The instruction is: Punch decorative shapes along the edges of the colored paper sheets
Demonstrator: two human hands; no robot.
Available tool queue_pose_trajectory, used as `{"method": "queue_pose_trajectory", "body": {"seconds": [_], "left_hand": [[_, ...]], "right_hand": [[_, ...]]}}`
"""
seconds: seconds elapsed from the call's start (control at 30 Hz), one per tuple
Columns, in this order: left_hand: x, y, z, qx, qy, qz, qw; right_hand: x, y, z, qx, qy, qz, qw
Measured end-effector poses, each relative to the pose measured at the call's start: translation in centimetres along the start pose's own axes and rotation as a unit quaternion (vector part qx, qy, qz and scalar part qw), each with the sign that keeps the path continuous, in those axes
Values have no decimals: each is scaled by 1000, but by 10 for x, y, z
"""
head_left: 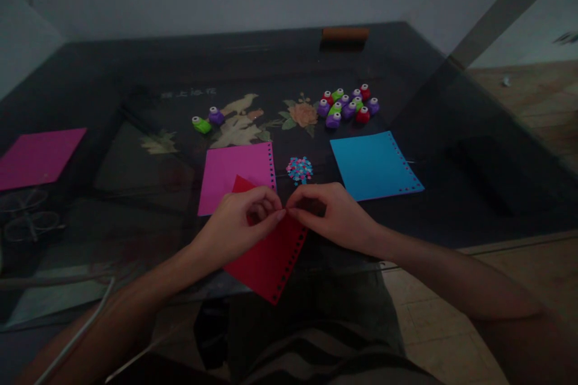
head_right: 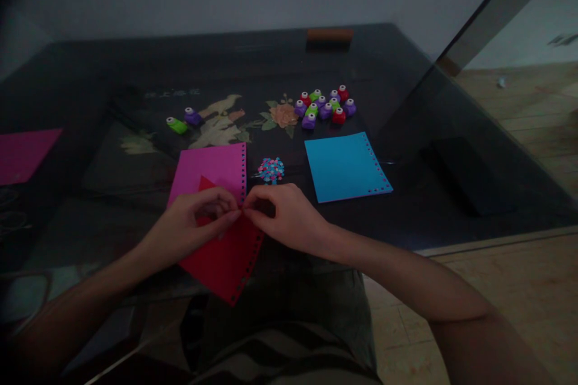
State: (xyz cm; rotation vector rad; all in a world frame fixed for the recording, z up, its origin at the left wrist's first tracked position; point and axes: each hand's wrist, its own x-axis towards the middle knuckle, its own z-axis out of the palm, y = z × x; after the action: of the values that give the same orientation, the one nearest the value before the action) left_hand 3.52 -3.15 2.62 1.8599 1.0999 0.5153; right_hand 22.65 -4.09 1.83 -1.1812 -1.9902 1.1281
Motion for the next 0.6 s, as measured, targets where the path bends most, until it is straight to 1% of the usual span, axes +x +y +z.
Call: {"method": "queue_pose_trajectory", "body": {"seconds": [0.07, 0.27, 0.6], "left_hand": [[0, -1, 0, 7, -1, 14, 1000], [1, -3, 2, 65, 23, 52, 996], [1, -3, 0, 90, 30, 61, 994]], "right_hand": [[0, 0, 0, -1, 1, 0, 1000], [0, 0, 1, -11, 2, 3, 1000], [1, 1, 0, 15, -7, 20, 1000]]}}
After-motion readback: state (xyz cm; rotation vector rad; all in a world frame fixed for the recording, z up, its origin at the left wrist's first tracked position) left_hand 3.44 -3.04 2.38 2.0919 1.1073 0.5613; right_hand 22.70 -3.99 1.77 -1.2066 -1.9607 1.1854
